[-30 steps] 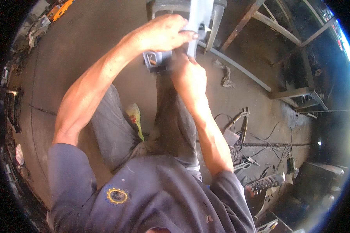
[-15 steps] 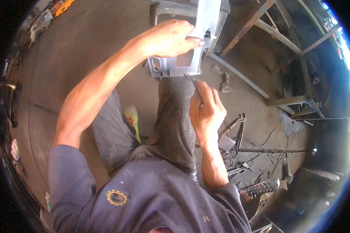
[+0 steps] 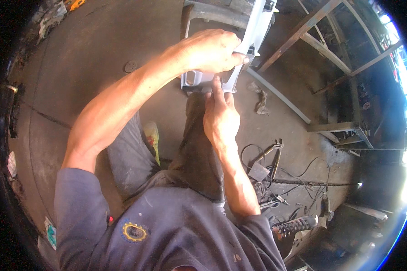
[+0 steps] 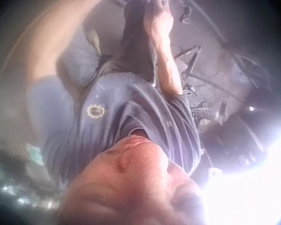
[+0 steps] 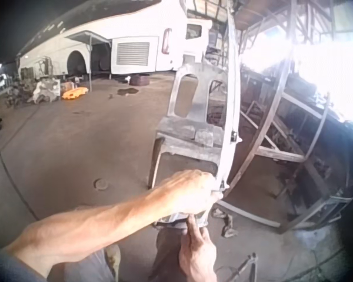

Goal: The person picks up a grey plastic car part and walks across a workshop floor. They then use a sanding block to sand the edges and surfaces of the part, turning it over to work on different areas.

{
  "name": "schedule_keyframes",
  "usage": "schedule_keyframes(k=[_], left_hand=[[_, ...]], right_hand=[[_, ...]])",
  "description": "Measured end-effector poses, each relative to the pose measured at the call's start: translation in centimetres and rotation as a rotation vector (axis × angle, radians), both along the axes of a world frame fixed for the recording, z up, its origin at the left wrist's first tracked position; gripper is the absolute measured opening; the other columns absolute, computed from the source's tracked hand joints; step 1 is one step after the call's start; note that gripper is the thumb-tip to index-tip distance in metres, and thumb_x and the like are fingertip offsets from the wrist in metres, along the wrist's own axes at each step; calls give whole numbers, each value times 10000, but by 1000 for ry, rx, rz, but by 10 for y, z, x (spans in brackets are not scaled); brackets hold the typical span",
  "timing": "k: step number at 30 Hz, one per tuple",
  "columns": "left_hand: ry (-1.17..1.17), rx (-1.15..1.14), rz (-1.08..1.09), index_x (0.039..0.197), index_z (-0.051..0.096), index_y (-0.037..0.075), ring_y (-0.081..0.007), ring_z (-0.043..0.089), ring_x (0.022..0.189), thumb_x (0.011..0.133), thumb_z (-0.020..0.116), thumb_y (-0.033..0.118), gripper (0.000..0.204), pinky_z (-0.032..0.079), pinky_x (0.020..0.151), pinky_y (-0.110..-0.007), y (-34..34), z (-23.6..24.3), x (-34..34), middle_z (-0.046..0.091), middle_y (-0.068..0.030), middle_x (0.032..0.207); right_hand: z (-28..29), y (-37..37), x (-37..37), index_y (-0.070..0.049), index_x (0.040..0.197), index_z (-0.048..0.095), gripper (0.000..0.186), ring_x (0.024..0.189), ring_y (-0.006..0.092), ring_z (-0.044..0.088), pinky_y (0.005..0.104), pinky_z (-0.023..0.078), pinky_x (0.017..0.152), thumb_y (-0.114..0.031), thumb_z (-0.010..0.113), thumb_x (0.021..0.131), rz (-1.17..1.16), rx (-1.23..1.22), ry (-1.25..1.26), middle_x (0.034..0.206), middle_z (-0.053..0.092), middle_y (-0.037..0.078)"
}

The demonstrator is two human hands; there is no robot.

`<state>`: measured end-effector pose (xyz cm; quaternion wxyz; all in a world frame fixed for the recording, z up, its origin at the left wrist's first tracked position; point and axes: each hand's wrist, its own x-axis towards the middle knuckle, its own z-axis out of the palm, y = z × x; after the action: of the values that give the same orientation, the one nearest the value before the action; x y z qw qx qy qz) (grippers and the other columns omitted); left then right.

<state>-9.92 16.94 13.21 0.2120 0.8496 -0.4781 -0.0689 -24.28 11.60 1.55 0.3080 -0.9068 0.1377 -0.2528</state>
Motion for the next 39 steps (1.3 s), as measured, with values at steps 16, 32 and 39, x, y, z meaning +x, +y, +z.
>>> schedule_keyframes(k=[16, 32, 39], left_hand=[[-17, 12, -22, 886, 635, -78, -349, 656, 732, 932, 582, 408, 491, 504, 681, -449, -1, -4, 10, 639, -252, 791], [-31, -69, -6, 883, 630, -60, -346, 641, 773, 938, 584, 447, 512, 496, 705, -443, 14, -12, 10, 623, -249, 828], [-53, -89, -29, 855, 625, -59, -333, 641, 758, 947, 567, 463, 533, 500, 687, -426, 13, -13, 11, 627, -239, 827]], right_hand=[[26, -2, 26, -50, 1232, 620, 332, 969, 423, 649, 462, 510, 826, -202, 486, 969, -38, 267, 180, 1011, 651, 290], [12, 1, 16, -135, 1294, 589, 353, 914, 414, 662, 497, 516, 797, -229, 532, 958, -8, 119, 216, 1004, 670, 245], [-12, -2, 13, -45, 1127, 585, 221, 694, 321, 680, 399, 542, 577, -142, 551, 931, -24, -133, -63, 803, 670, 177]])
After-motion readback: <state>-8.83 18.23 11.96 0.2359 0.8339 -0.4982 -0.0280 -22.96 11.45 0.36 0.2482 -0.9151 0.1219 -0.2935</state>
